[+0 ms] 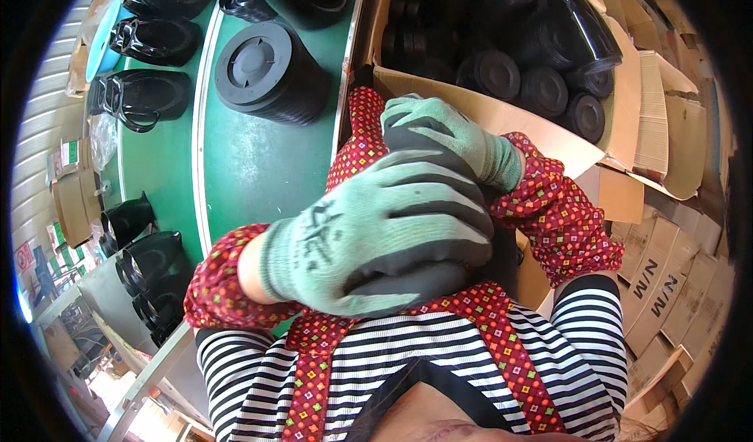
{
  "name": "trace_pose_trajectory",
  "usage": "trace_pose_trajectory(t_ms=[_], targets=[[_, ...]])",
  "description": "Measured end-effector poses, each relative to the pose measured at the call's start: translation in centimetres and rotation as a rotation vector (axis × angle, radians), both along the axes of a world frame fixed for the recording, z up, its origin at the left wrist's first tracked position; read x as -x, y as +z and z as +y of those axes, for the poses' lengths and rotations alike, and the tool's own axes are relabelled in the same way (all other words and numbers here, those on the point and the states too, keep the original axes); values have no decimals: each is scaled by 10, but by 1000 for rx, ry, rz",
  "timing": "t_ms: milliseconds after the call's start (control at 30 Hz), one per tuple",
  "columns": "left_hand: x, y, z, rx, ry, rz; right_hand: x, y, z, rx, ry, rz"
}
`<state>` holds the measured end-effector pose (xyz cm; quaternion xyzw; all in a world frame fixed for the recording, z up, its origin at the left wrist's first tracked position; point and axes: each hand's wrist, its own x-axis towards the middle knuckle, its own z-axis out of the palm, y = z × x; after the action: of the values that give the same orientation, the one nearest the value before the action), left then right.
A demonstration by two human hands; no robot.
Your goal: The person repeatedly picks up black kettle bodies and lids from a table and a cardboard box, inserts a metal rod into the kettle, and secures the lid. The assembled kettles are placed back on the table. The process is repeated for multiple units.
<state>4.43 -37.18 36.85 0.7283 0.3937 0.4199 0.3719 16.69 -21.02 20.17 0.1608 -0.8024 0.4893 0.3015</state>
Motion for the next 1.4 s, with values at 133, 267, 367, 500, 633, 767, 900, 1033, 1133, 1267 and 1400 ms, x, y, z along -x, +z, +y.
trace_pose_trajectory(t_ms=[133,267,367,500,633,767,900,1033,1133,1267,1400], targets=[[-37,2,6,89,183,29,-5,5,3,40,67,-1],[-51,-7,0,13,190,-107,-28,20,-2,-105,-28,-52],[-23,-36,-13,-91,129,-465,-47,52,-10,-296,-208,-103],[3,-59,-44,103,214,-843,-58,114,-11,-330,-237,-600],[14,3,-38,323,377,-354,-58,110,2,-305,-175,-547],[-17,53,-15,273,505,618,-53,116,-1,-278,-170,-534],[-8,22,-8,657,448,633,-64,121,-17,-413,-308,-556],[20,-41,-5,356,430,353,-69,153,-26,-499,-351,-639],[40,-85,10,244,306,230,-67,183,-32,-556,-323,-854],[32,-81,14,126,382,334,-62,184,-15,-558,-254,-856],[5,-16,6,-91,508,638,-66,163,40,-553,-77,-413]])
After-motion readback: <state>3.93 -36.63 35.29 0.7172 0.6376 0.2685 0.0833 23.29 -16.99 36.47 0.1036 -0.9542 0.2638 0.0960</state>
